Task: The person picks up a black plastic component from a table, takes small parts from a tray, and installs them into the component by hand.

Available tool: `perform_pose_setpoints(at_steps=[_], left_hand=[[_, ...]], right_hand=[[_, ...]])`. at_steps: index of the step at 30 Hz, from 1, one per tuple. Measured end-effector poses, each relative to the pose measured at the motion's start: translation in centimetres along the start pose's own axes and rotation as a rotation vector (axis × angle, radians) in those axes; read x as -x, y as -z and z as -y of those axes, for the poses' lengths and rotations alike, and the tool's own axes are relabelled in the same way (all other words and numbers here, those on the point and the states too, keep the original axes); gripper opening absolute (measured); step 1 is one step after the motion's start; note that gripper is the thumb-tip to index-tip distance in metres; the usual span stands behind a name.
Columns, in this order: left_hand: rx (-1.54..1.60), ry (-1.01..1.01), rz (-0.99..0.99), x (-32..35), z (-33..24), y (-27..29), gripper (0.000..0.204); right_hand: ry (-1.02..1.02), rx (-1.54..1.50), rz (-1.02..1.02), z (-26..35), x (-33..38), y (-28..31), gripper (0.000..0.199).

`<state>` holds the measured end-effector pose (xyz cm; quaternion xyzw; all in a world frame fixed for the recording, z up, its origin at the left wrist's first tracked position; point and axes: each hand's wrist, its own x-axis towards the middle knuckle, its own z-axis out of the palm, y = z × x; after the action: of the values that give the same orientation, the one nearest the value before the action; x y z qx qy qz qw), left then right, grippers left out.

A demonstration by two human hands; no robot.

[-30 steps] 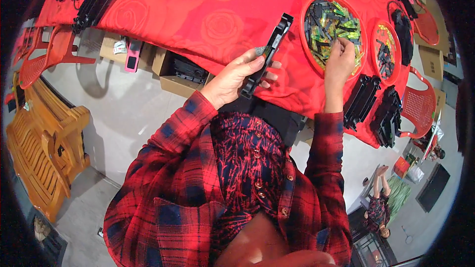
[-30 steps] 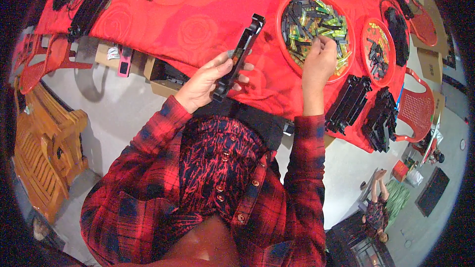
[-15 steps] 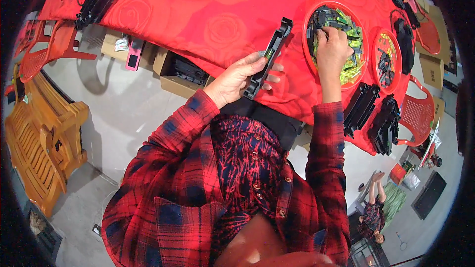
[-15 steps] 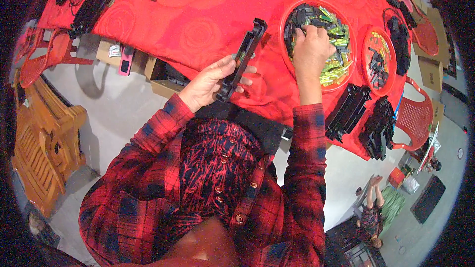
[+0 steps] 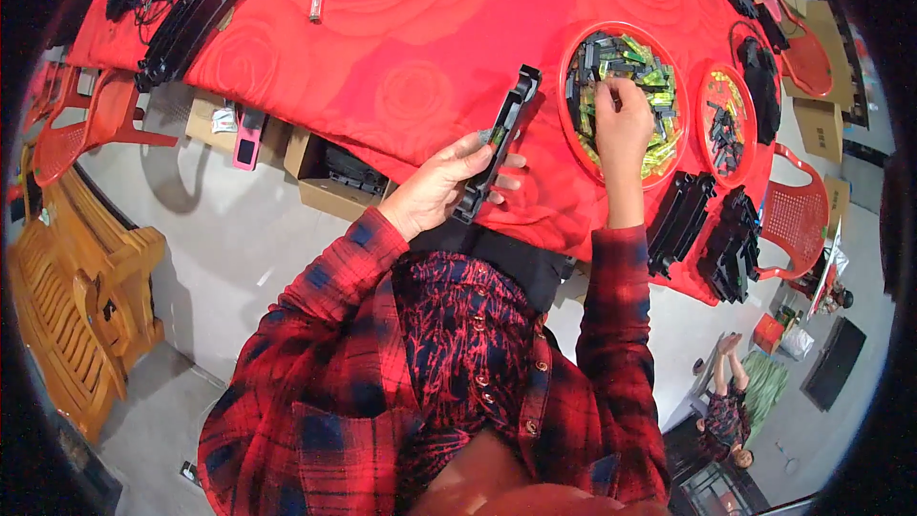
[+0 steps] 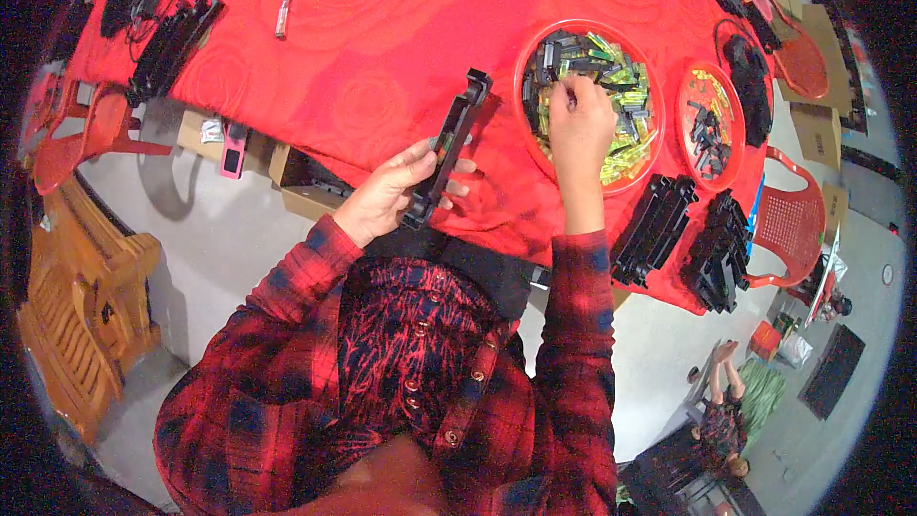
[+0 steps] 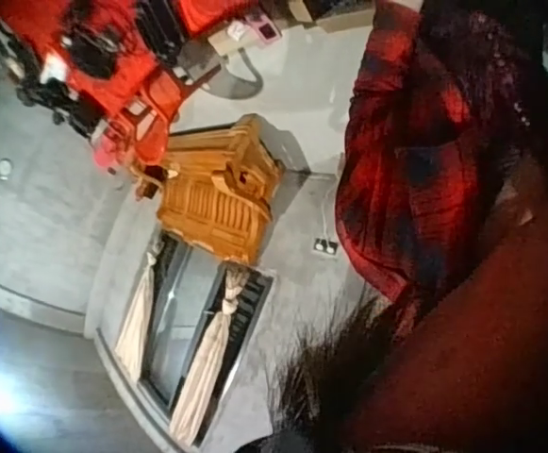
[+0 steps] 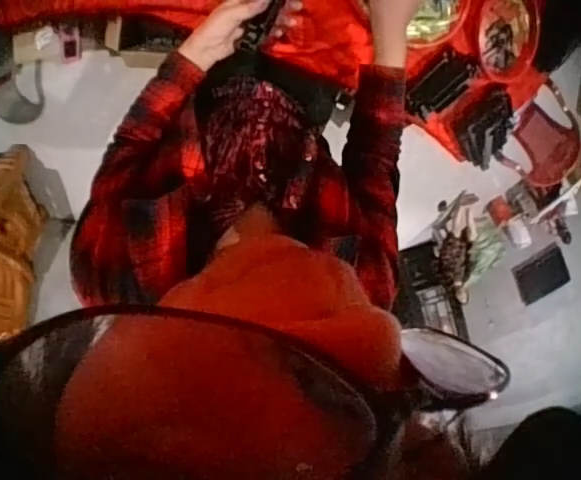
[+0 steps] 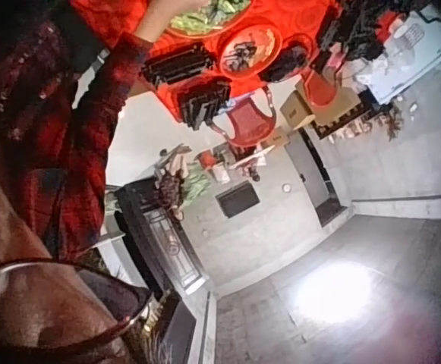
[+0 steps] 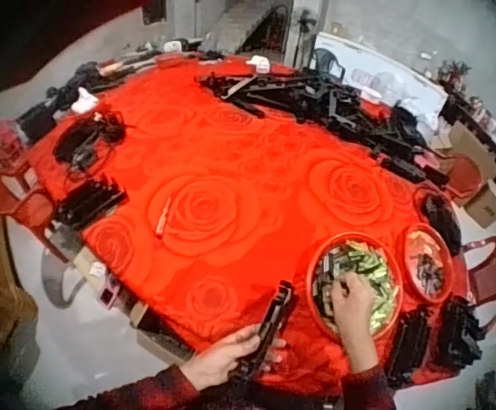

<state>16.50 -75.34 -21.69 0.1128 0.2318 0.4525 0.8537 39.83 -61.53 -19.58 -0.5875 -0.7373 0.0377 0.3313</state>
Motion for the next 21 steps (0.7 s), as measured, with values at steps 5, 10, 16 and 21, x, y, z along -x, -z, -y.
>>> perform_pose_setpoints(at_steps=[5,10,16,21], left_hand=[[0.012,0.003,-0.005,0.0,0.5,-0.1,0.047],[0.016,0.02,-0.013,0.3,0.8,-0.6,0.048],[-0.083,-0.009,-0.066,0.3,1.2,-1.4,0.053],[-0.105,-0.126,-0.071,0.0,1.5,-2.5,0.05]], right_hand=[[-0.4,-0.535,0.149,0.3,0.9,1.9,0.016],[-0.808,-1.125,0.337,1.8,2.1,4.2,0.012],[-0.801,-1.156,0.379,4.3,5.1,5.7,0.009],[-0.742,-0.994,0.386,5.3,6.9,7.1,0.012]])
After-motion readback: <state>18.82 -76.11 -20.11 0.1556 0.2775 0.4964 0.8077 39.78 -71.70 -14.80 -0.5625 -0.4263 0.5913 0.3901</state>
